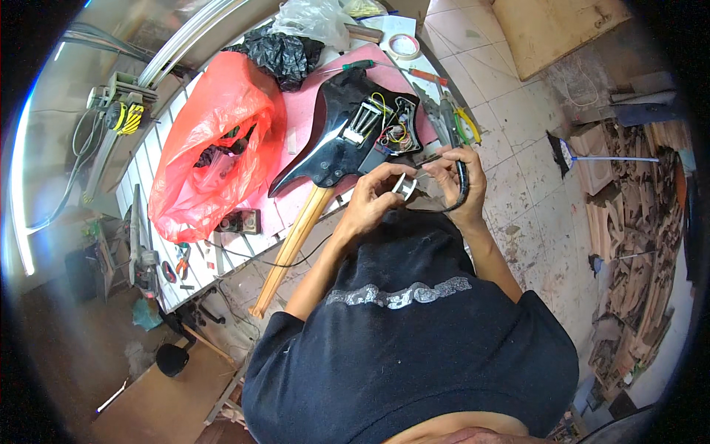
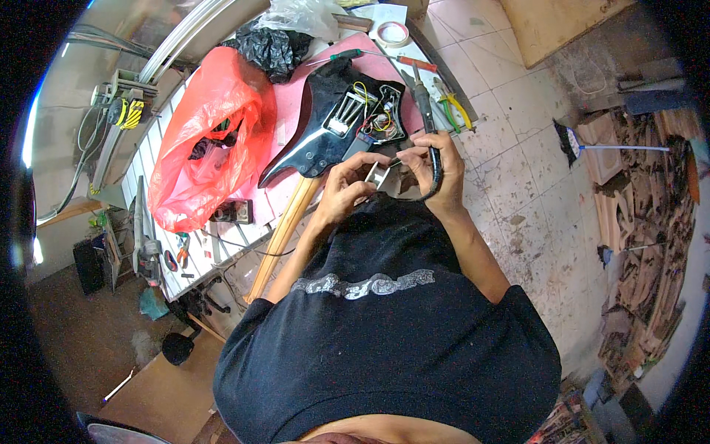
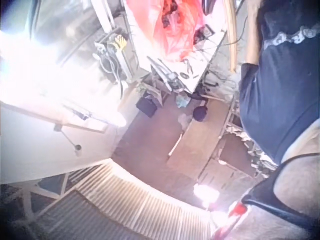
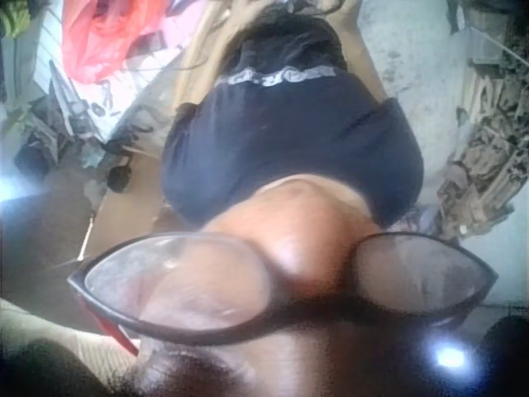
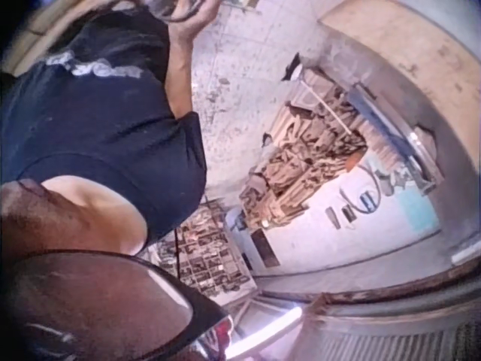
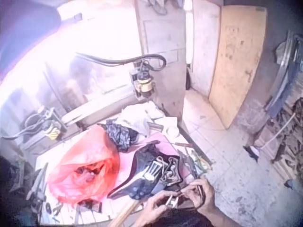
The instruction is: The person repairs an electric guitar by using a soldering iron to connect internal wiring, trimming excess wire with pliers, and repositioning the components inside the body cavity.
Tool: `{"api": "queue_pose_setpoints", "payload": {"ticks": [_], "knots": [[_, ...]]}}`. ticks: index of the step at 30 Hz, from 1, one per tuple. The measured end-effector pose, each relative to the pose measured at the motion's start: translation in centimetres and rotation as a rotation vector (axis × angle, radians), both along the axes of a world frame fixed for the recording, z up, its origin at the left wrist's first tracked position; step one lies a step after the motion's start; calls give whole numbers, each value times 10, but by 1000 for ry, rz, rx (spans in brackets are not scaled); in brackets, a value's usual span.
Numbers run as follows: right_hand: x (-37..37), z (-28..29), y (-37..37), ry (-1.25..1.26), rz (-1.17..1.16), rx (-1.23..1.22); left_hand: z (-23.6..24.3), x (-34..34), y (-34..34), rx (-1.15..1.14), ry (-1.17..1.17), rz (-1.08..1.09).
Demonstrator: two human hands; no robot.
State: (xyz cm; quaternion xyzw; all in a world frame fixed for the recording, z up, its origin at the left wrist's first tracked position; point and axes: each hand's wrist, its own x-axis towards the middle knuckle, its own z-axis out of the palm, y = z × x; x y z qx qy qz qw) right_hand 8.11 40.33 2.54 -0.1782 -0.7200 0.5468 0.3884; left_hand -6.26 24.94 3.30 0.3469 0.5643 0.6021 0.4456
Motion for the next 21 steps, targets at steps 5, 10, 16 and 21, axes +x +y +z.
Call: {"api": "queue_pose_setpoints", "payload": {"ticks": [5, 10, 16, 21], "knots": [[2, 10, 12, 7, 54, -66, -4, 8, 12, -21, -314, 3], [0, 10, 35, -24, 172, -23, 0, 19, 23, -13, -511, 105], [-8, 14, 65, -102, 238, 263, -1, 43, 41, -69, -461, 296], [-15, 2, 88, -68, 245, 355, -11, 57, 61, -229, -78, 482]]}}
